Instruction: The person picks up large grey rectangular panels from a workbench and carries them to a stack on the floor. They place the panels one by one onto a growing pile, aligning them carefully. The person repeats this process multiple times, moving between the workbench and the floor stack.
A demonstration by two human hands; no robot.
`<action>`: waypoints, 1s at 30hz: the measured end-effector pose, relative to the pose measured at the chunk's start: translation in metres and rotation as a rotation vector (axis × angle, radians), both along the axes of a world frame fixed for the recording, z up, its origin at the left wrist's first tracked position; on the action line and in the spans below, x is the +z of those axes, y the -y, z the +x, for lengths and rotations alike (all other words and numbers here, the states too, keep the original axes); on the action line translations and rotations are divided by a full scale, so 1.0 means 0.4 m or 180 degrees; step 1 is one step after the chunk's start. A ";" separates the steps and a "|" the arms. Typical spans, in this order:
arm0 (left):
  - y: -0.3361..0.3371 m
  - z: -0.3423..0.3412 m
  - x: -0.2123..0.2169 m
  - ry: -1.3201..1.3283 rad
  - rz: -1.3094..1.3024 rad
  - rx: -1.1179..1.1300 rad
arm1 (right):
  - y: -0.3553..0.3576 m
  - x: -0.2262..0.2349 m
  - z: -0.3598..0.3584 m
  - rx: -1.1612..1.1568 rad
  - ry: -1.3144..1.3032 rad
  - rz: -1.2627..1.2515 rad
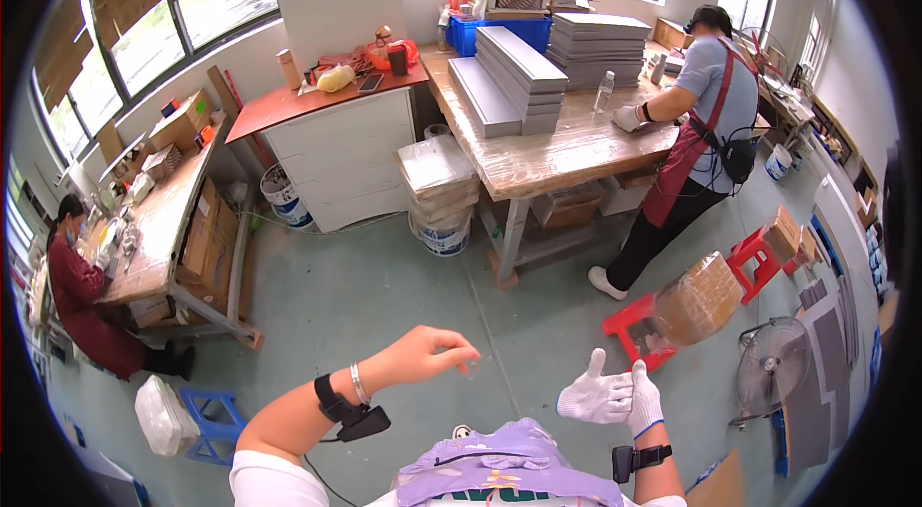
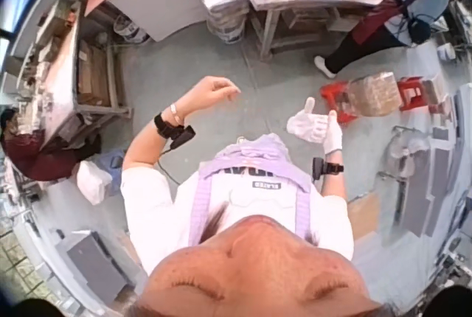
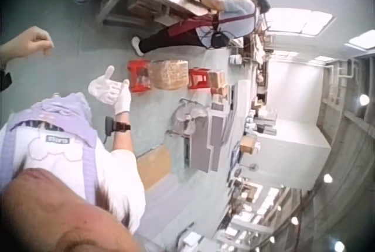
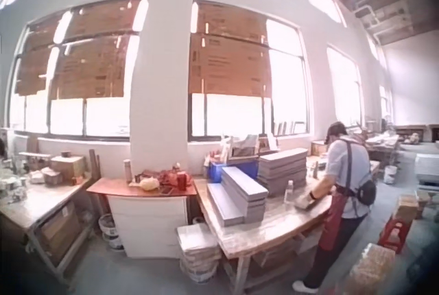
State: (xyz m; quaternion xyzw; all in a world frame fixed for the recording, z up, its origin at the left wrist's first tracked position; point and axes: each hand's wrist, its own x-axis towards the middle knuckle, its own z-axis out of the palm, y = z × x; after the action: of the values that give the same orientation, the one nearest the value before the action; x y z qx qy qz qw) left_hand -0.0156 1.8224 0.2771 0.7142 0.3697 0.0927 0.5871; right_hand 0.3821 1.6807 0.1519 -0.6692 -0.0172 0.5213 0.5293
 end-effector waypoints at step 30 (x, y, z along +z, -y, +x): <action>-1.129 0.022 -0.397 0.1294 -0.1885 0.2177 | -1.439 0.039 -0.325 0.1667 -0.1784 -0.0220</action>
State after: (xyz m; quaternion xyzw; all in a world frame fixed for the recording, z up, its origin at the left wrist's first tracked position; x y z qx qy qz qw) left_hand -0.0069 2.2740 0.1181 0.3219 0.4714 0.3084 0.7610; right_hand 0.2523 2.2565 0.1674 -0.4912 -0.0247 0.8018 0.3395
